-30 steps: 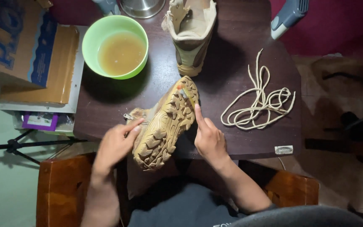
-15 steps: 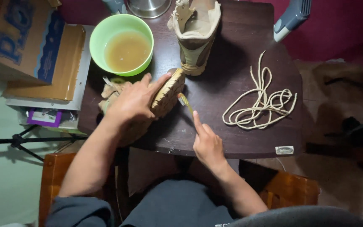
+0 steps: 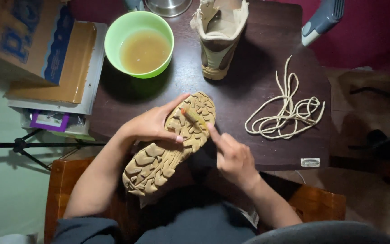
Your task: The person scrubs the exterior and sole of a brown hiking boot using a toothbrush. They rotate the boot to clean different sides and the tread pattern, with a bowl of liquid and a second boot visible on the table.
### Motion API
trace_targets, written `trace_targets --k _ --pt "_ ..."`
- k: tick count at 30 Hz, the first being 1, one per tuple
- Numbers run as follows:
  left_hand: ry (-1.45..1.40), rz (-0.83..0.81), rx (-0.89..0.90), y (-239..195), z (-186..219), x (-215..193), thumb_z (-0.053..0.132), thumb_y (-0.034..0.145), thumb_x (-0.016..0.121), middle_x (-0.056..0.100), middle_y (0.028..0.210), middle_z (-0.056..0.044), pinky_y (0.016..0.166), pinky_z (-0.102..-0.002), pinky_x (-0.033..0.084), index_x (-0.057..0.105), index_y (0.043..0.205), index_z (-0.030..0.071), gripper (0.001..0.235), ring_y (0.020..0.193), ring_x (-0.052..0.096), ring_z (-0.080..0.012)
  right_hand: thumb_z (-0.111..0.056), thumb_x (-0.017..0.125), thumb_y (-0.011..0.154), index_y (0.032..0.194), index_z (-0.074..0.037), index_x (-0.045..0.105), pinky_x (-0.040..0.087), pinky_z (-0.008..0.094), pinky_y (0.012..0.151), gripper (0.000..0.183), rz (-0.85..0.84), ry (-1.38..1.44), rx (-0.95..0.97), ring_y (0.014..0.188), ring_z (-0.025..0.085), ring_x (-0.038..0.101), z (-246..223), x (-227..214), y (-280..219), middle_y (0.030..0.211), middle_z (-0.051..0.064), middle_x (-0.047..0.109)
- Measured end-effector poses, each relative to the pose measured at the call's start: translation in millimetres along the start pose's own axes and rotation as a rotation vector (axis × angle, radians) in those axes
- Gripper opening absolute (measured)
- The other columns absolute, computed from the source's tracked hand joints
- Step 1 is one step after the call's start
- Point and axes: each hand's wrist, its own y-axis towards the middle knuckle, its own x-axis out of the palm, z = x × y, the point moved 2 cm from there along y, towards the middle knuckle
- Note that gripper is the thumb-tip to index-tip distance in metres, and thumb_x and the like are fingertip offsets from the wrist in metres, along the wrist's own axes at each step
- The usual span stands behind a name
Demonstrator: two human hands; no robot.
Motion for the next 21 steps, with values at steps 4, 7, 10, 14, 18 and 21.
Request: trace_targets --k 4,7,10,14,18,21 --pt "-0.076 0.008 0.028 -5.5 -22.4 5.4 0.050 0.058 0.087 0.060 0.138 -0.027 0.104 -0.056 0.048 0.019 0.162 0.033 0.125 0.124 0.058 -0.0477 -0.013 0.047 0.087 0.153 -0.036 0.045 0.059 0.057 0.070 0.071 -0.025 -0.130 0.103 0.071 0.043 0.066 11.5 -8.0 13.9 0.080 0.010 0.055" --pt "-0.124 0.018 0.069 -14.2 -25.6 7.3 0.047 0.057 0.089 0.057 0.141 -0.027 0.105 -0.057 0.047 0.018 0.162 0.031 0.127 0.126 0.057 -0.0487 -0.013 0.048 0.090 0.145 -0.035 0.055 0.054 0.062 0.063 0.059 -0.078 0.044 0.096 0.073 0.046 0.066 -9.3 -15.9 7.1 0.074 0.012 0.055" --pt "-0.133 0.030 0.083 -20.8 -27.7 12.4 0.047 0.056 0.090 0.058 0.143 -0.022 0.104 -0.056 0.048 0.016 0.162 0.032 0.131 0.125 0.058 -0.0456 -0.018 0.052 0.090 0.140 -0.043 0.057 0.059 0.053 0.066 0.057 -0.068 -0.019 0.121 0.072 0.036 0.069 -2.0 -4.9 6.4 0.072 0.005 0.058" --pt "-0.117 0.076 0.046 -33.1 -26.8 20.3 0.053 0.055 0.088 0.068 0.128 -0.022 0.097 -0.057 0.052 0.015 0.162 0.033 0.132 0.113 0.065 -0.0479 -0.010 0.052 0.082 0.146 -0.034 0.054 0.057 0.051 0.058 0.068 -0.033 0.014 0.053 0.067 0.037 0.067 -2.3 -7.2 -1.7 0.069 0.007 0.054" --pt "-0.084 0.107 0.018 -47.3 -30.3 26.8 0.055 0.053 0.088 0.071 0.122 -0.022 0.096 -0.058 0.052 0.013 0.162 0.036 0.134 0.110 0.066 -0.0467 -0.009 0.056 0.081 0.144 -0.036 0.056 0.054 0.050 0.052 0.069 -0.033 -0.040 -0.008 0.058 0.034 0.064 -2.9 -7.2 -11.7 0.063 0.006 0.049" --pt "-0.067 0.126 0.011 -51.0 -37.6 33.9 0.056 0.050 0.089 0.072 0.122 -0.017 0.095 -0.055 0.054 0.014 0.162 0.038 0.136 0.108 0.068 -0.0444 -0.004 0.049 0.086 0.148 -0.029 0.055 0.055 0.053 0.060 0.067 -0.012 0.016 0.065 0.062 0.040 0.064 -1.7 -21.7 11.1 0.067 0.011 0.054"
